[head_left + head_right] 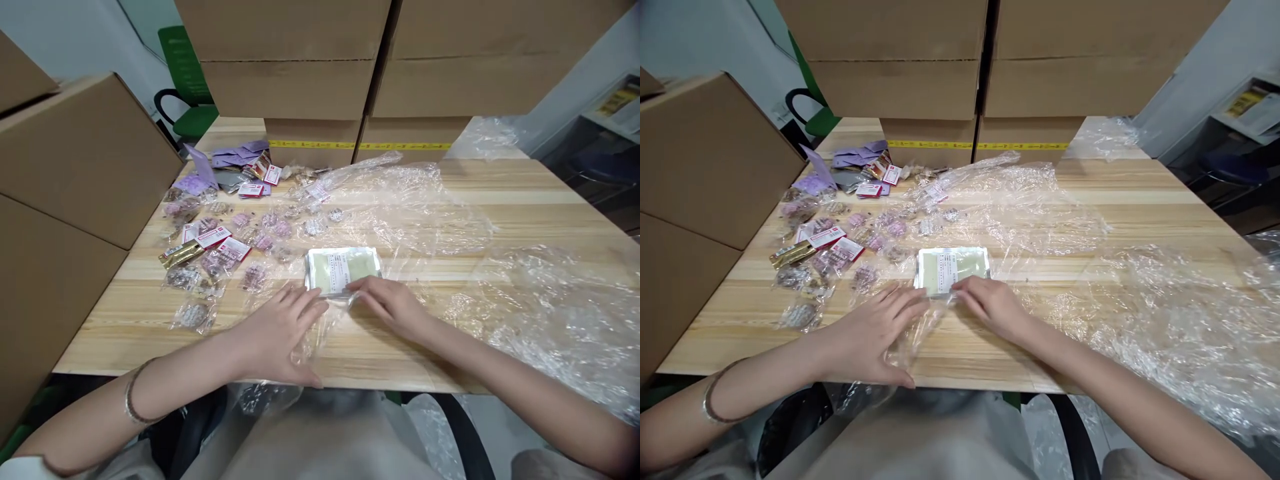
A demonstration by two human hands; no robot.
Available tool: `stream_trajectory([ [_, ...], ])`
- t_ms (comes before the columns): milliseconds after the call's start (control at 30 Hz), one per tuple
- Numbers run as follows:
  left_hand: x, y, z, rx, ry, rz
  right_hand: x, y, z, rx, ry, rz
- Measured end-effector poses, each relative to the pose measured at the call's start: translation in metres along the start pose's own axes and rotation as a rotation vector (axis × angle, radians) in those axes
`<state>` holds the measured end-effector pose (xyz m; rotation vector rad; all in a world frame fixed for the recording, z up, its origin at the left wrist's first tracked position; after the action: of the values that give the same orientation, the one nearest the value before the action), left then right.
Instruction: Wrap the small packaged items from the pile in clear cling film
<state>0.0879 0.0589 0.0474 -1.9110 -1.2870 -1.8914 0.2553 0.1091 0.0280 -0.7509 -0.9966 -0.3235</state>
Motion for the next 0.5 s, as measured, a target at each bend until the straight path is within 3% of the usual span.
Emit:
stream_trajectory([
  [100,-0.01,-0.009,-0.012,0.081,-0.03,0.089,0.009,0.027,0.003,-0.237,-0.013,0.046],
  [167,-0.004,-0.018,-0.02,0.117,-0.007,0.117,0.012,0.044,0.002,-0.34,-0.028,0.013],
  [267,0.02,-0.033,-0.025,0.178,0.04,0.036,0.009,0.067,0.001,-0.472,-0.121,-0.066],
  [333,0.042,-0.044,-0.021,0.239,0.058,-0.144,0.005,0.077,0.0,-0.544,-0.225,-0.103],
  [400,0.064,-0.053,-0.007,0.275,0.104,-0.358,0.001,0.082,0.0,-0.579,-0.317,-0.115],
  [500,0.092,-0.059,0.036,0.194,0.232,-0.532,-0.001,0.081,0.004,-0.572,-0.374,-0.143],
])
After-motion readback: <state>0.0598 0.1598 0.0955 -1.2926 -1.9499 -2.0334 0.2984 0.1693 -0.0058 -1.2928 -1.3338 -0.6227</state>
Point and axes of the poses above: each hand's wrist, its own z-axis towards the middle knuckle, its own x-axis out of the back of the hand, y = z × x, the point moved 7 cm from there along z, towards the middle knuckle, and after that the axes turned 10 degrees about -z, right-handed, at the moved point
